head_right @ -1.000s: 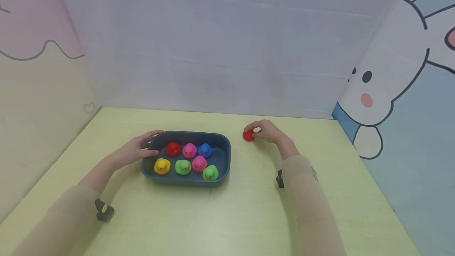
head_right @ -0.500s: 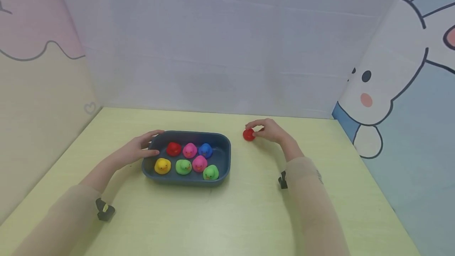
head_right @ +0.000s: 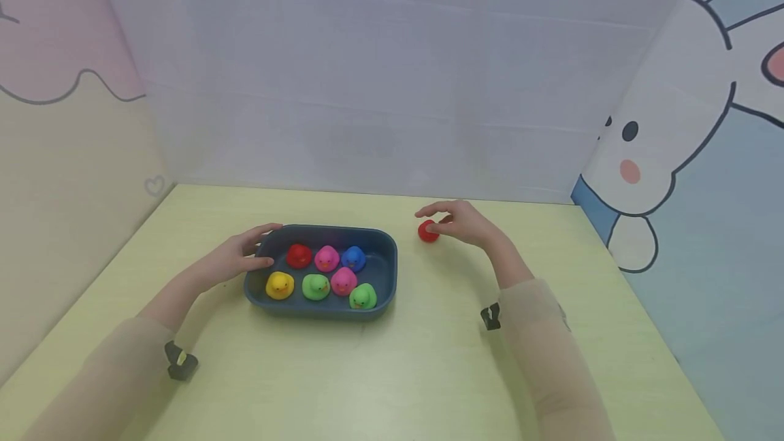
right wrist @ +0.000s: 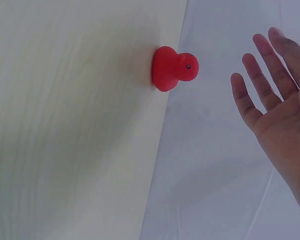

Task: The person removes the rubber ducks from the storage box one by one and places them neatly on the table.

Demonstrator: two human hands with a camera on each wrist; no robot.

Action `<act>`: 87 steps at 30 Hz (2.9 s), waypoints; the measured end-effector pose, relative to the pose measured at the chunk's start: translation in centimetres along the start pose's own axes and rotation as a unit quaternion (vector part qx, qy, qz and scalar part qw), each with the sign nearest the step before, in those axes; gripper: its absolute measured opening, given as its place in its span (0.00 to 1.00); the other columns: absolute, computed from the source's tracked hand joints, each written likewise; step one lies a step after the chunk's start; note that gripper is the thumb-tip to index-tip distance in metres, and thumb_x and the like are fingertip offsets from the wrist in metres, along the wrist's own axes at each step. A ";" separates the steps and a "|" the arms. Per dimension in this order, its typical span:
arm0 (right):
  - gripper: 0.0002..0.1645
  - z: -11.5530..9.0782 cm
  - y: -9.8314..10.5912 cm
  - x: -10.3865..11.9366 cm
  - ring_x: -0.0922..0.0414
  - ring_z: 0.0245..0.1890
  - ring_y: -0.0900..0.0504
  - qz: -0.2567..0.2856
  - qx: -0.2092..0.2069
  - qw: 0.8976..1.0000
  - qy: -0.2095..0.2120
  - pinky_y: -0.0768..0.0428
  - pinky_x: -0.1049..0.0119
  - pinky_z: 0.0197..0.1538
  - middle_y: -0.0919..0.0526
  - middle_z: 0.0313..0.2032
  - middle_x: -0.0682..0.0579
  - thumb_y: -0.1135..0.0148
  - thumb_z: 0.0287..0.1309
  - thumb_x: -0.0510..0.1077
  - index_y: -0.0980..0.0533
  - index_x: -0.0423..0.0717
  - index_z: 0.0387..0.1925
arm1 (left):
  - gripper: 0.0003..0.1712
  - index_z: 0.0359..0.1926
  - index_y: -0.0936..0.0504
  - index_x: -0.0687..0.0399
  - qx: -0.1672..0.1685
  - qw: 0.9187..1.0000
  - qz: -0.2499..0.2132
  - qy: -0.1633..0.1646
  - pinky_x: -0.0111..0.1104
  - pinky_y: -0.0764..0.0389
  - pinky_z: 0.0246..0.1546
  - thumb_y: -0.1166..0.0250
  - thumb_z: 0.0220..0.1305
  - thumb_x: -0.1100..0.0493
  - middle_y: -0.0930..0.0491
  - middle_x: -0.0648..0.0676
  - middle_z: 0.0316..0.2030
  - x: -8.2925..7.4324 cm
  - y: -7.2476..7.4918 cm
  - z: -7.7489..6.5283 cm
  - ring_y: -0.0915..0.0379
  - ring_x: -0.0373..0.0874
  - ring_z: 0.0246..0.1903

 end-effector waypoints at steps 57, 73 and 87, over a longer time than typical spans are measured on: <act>0.19 -0.1 -10.5 9.2 0.62 0.55 0.25 -0.035 0.148 0.968 0.197 0.27 0.64 0.59 0.19 0.50 0.60 0.33 0.54 0.42 0.20 0.48 0.50 | 0.34 0.70 0.46 0.26 0.042 0.995 -0.082 0.041 0.54 0.31 0.59 0.44 0.68 0.51 0.53 0.57 0.73 1.9 0.4 -0.3 0.51 0.61 0.69; 0.18 1.1 -12.6 8.9 0.63 0.51 0.25 -0.097 0.209 0.955 0.186 0.26 0.67 0.55 0.18 0.46 0.62 0.32 0.54 0.45 0.20 0.52 0.49 | 0.34 0.71 0.47 0.29 0.043 0.995 -0.084 0.033 0.55 0.32 0.59 0.45 0.69 0.53 0.52 0.58 0.73 1.6 0.3 -0.4 0.53 0.62 0.69; 0.19 1.1 -13.6 8.7 0.65 0.48 0.28 -0.174 0.216 0.949 0.148 0.27 0.66 0.54 0.20 0.45 0.68 0.30 0.51 0.49 0.20 0.58 0.48 | 0.33 0.70 0.45 0.25 0.041 0.995 -0.081 0.037 0.54 0.31 0.58 0.45 0.68 0.51 0.51 0.57 0.73 1.9 0.4 -0.4 0.51 0.61 0.69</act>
Point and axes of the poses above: each hand's wrist, its own z-axis towards the middle knuckle, its own y-axis out of the back of the hand, x = y × z, the point moved 7 cm from there along z, towards the middle knuckle
